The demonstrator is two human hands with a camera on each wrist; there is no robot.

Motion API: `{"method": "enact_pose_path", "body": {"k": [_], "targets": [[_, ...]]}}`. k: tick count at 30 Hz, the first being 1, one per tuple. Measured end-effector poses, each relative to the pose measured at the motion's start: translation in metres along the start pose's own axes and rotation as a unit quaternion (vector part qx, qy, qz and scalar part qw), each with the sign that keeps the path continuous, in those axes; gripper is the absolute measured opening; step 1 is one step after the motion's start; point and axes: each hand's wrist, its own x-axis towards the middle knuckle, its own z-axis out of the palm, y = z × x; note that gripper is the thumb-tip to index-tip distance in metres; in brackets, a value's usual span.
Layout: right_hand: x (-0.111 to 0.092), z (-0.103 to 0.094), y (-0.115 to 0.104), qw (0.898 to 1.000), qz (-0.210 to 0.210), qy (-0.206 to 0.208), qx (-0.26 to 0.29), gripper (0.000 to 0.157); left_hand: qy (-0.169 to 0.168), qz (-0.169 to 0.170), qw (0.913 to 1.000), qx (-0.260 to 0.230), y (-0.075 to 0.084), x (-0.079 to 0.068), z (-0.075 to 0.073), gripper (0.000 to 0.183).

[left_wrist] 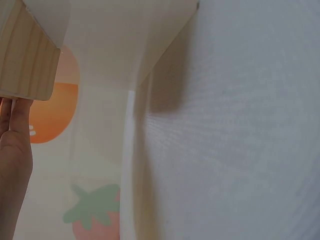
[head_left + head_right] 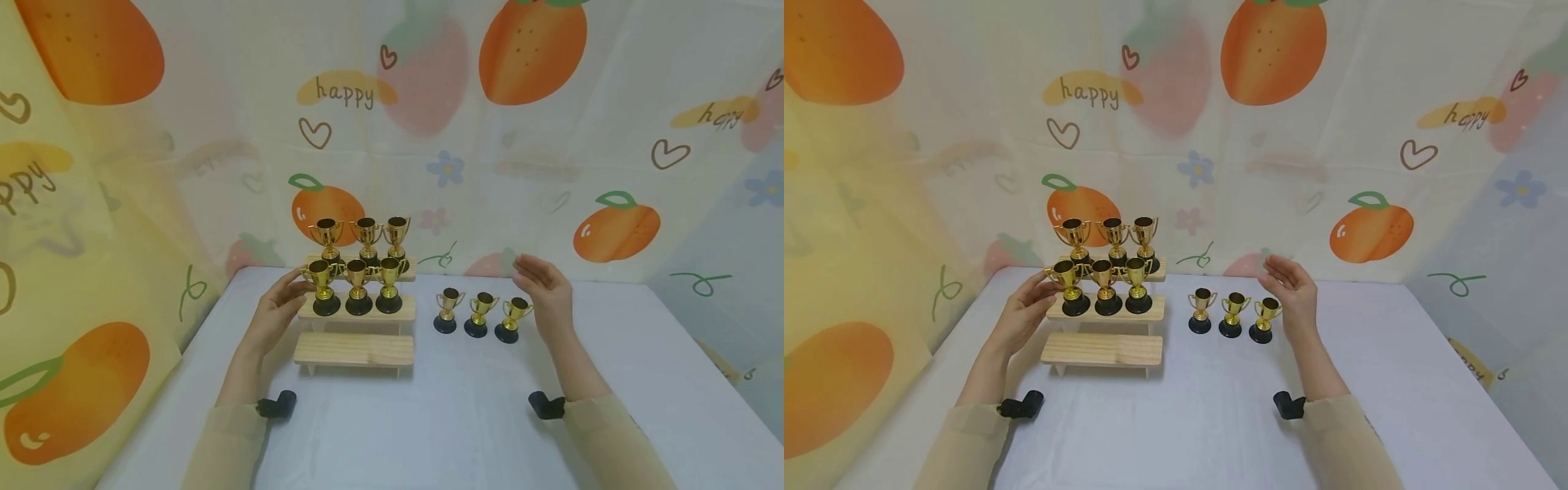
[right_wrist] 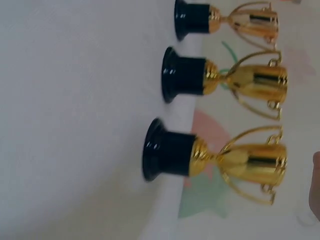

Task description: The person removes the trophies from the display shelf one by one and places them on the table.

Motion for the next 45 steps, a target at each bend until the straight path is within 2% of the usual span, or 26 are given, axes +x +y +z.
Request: {"method": "enact_pose_path", "body": {"k": [9, 16, 25, 34, 45], "targets": [[0.001, 0.038, -0.002, 0.997, -0.006, -0.069, -0.015, 0.040, 0.001, -0.002, 1.0000, 0.006, 0.001, 0.000, 0.000, 0.055], [-0.001, 0.069, 0.003, 0.994, 0.019, -0.108, -0.029, 0.046, 0.002, -0.002, 0.9999, 0.011, 0.001, 0.000, 0.001, 0.055], [-0.003, 0.096, 0.010, 0.988, 0.017, -0.151, -0.036, 0.049, 0.002, -0.006, 0.9999, 0.016, 0.002, 0.001, 0.003, 0.055], [-0.004, 0.122, 0.017, 0.983, 0.025, -0.171, -0.068, 0.049, 0.002, -0.010, 0.9998, 0.019, 0.003, 0.001, 0.002, 0.055], [-0.007, 0.144, 0.020, 0.979, 0.034, -0.190, -0.071, 0.050, -0.001, -0.015, 0.9998, 0.016, 0.001, 0.000, 0.001, 0.055]]}}
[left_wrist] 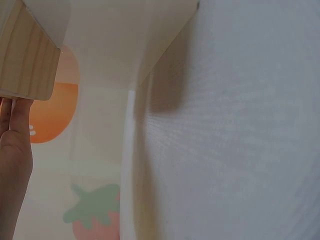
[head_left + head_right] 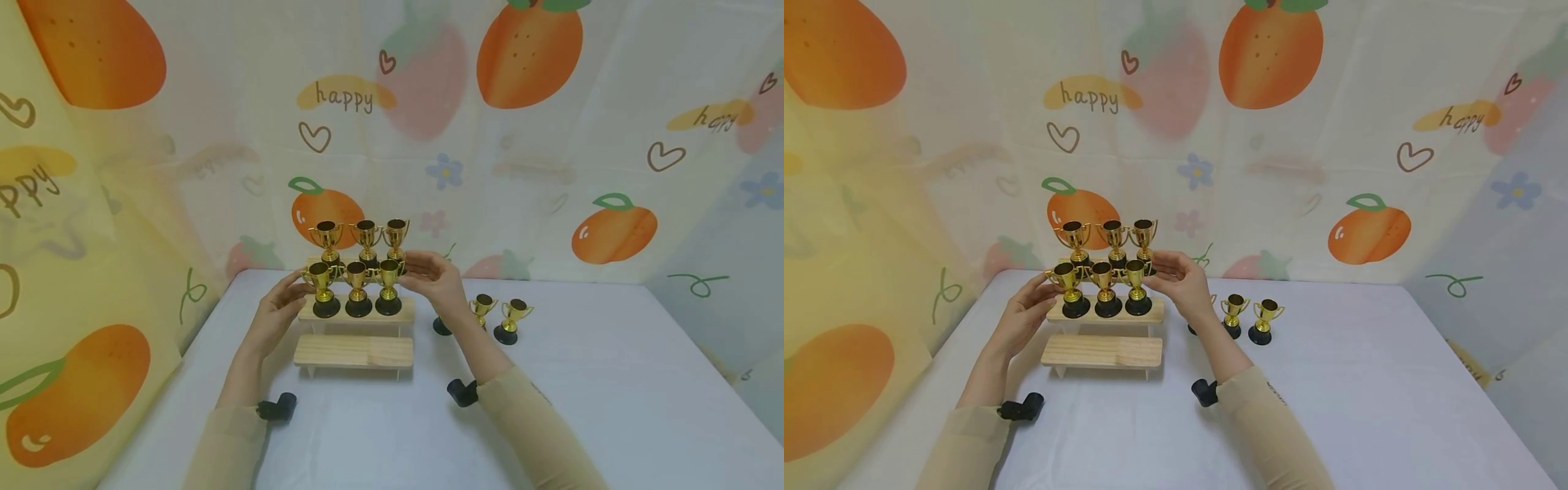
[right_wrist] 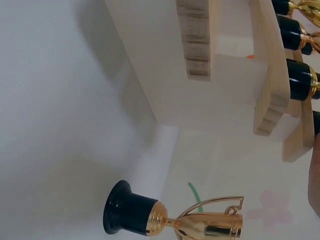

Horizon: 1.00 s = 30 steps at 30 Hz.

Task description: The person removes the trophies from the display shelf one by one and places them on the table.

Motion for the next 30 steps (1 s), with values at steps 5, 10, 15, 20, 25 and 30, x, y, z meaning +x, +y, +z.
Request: {"method": "enact_pose_path", "body": {"k": [5, 10, 15, 20, 25, 30], "targets": [[0.002, 0.007, -0.002, 1.000, -0.006, 0.000, -0.014, 0.051, -0.001, 0.009, 1.0000, -0.001, -0.002, 0.000, 0.000, 0.055], [0.004, 0.012, -0.002, 1.000, -0.007, -0.003, -0.021, 0.050, -0.008, 0.030, 0.9995, -0.008, -0.005, 0.000, -0.002, 0.055], [0.005, 0.015, 0.002, 0.999, 0.007, -0.004, -0.032, 0.049, -0.006, 0.026, 0.9996, -0.009, -0.005, 0.000, -0.002, 0.056], [0.005, 0.017, 0.005, 0.999, 0.018, -0.002, -0.043, 0.050, -0.006, 0.009, 0.9999, -0.003, -0.003, 0.000, -0.002, 0.055], [0.005, 0.018, 0.006, 0.998, 0.023, 0.000, -0.051, 0.050, -0.007, 0.005, 1.0000, 0.001, -0.003, 0.001, -0.002, 0.055], [0.006, 0.019, 0.006, 0.998, 0.025, -0.003, -0.053, 0.049, -0.002, 0.004, 1.0000, 0.006, -0.003, 0.001, -0.002, 0.055]]}}
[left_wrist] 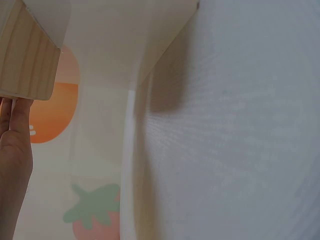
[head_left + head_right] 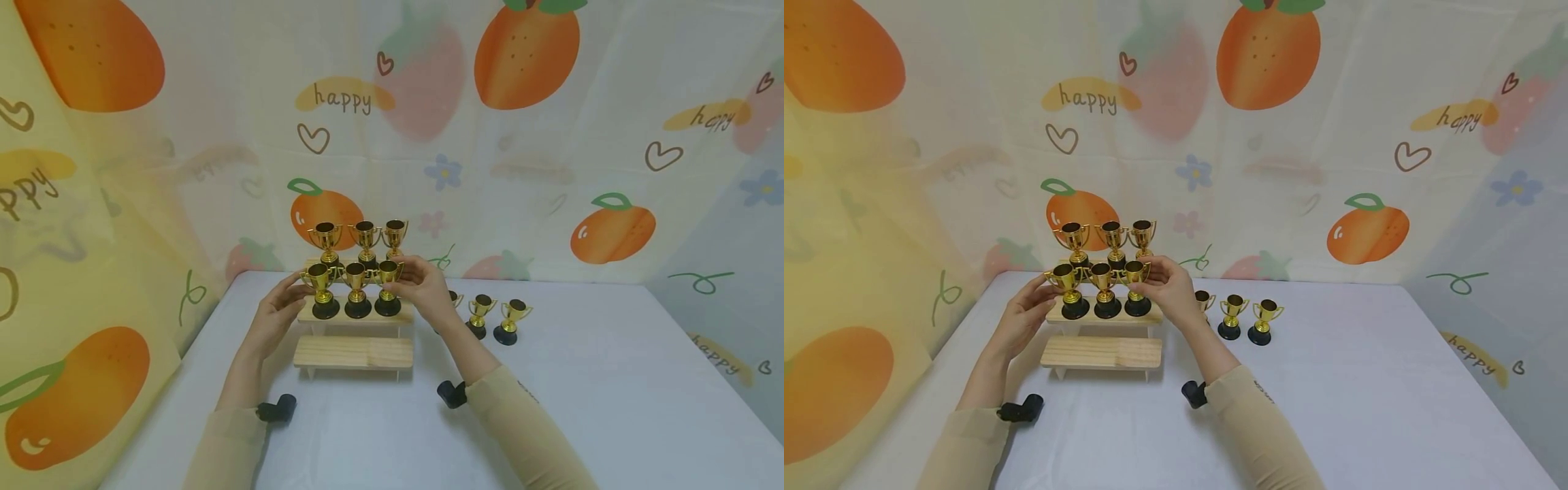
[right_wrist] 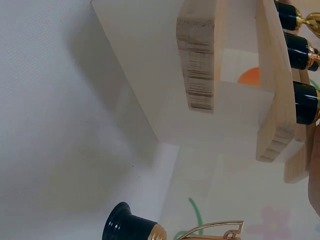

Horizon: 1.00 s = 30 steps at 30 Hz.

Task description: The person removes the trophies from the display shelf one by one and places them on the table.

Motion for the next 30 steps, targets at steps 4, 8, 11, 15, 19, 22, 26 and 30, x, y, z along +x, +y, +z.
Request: {"method": "enact_pose_path", "body": {"k": [4, 8, 11, 15, 19, 22, 26, 30], "targets": [[0.0003, 0.0012, 0.0000, 1.000, 0.006, 0.000, 0.002, 0.048, 0.003, -0.002, 1.0000, 0.004, 0.0009, -0.0009, 0.0005, 0.055], [0.0012, 0.0017, 0.0017, 1.000, 0.009, 0.002, 0.005, 0.046, 0.004, -0.008, 0.9999, 0.010, 0.0013, -0.0007, 0.0006, 0.055], [0.0016, 0.0018, 0.0028, 1.000, 0.008, 0.003, 0.006, 0.046, 0.005, -0.011, 0.9998, 0.013, 0.0019, -0.0004, 0.0009, 0.055], [0.0012, 0.0018, 0.0028, 1.000, 0.010, 0.007, 0.005, 0.047, 0.004, -0.012, 0.9998, 0.013, 0.0023, -0.0004, 0.0013, 0.055], [0.0004, 0.0019, 0.0024, 1.000, 0.015, 0.012, 0.000, 0.047, 0.003, -0.011, 0.9999, 0.010, 0.0022, -0.0004, 0.0016, 0.055], [0.0002, 0.0020, 0.0030, 1.000, 0.015, 0.016, -0.002, 0.047, 0.004, -0.011, 0.9999, 0.009, 0.0025, -0.0004, 0.0019, 0.055], [0.0000, 0.0021, 0.0036, 1.000, 0.013, 0.020, -0.002, 0.046, 0.006, -0.013, 0.9998, 0.011, 0.0031, -0.0003, 0.0022, 0.056], [-0.0006, 0.0018, 0.0030, 1.000, 0.011, 0.019, 0.008, 0.046, 0.006, -0.013, 0.9998, 0.012, 0.0042, -0.0010, 0.0023, 0.055]]}}
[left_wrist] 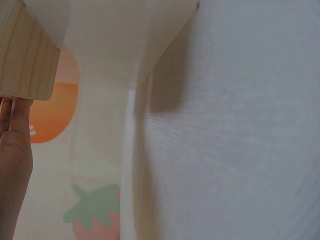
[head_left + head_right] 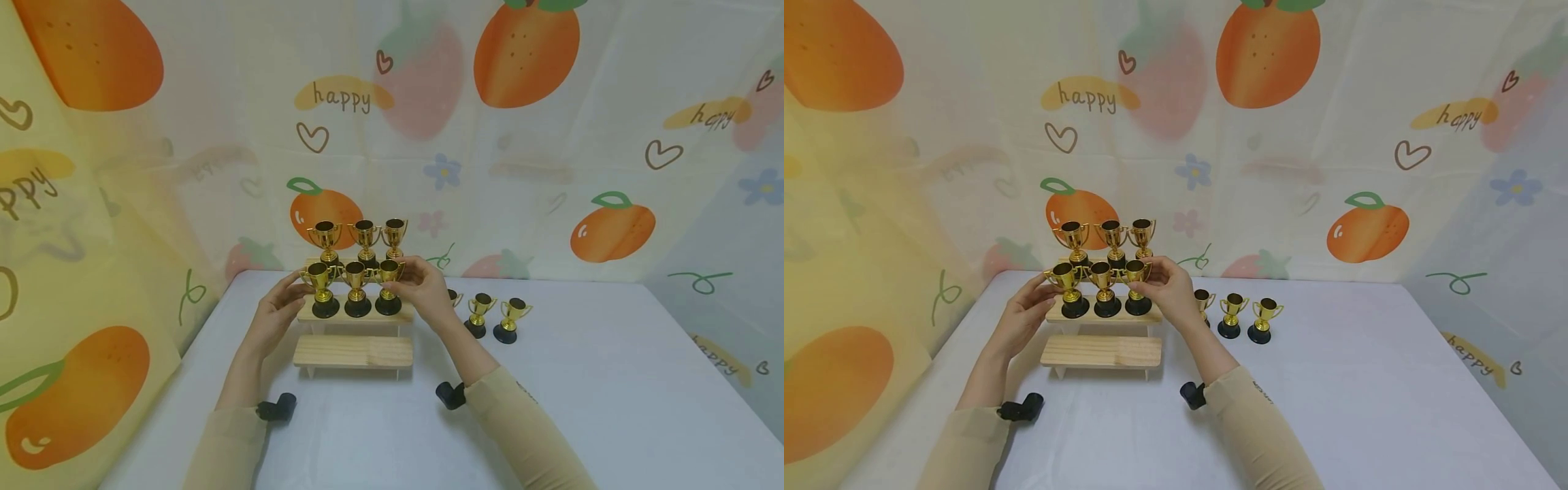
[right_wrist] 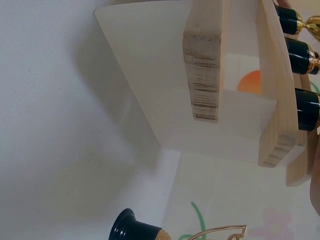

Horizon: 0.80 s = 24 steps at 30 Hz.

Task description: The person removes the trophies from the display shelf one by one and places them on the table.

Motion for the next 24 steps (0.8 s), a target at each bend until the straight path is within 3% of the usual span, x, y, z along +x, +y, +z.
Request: {"method": "enact_pose_path", "body": {"k": [24], "targets": [[-0.011, -0.010, -0.003, 1.000, -0.006, 0.007, 0.004, 0.045, 0.004, -0.005, 1.0000, 0.001, -0.001, 0.000, 0.000, 0.056]]}}
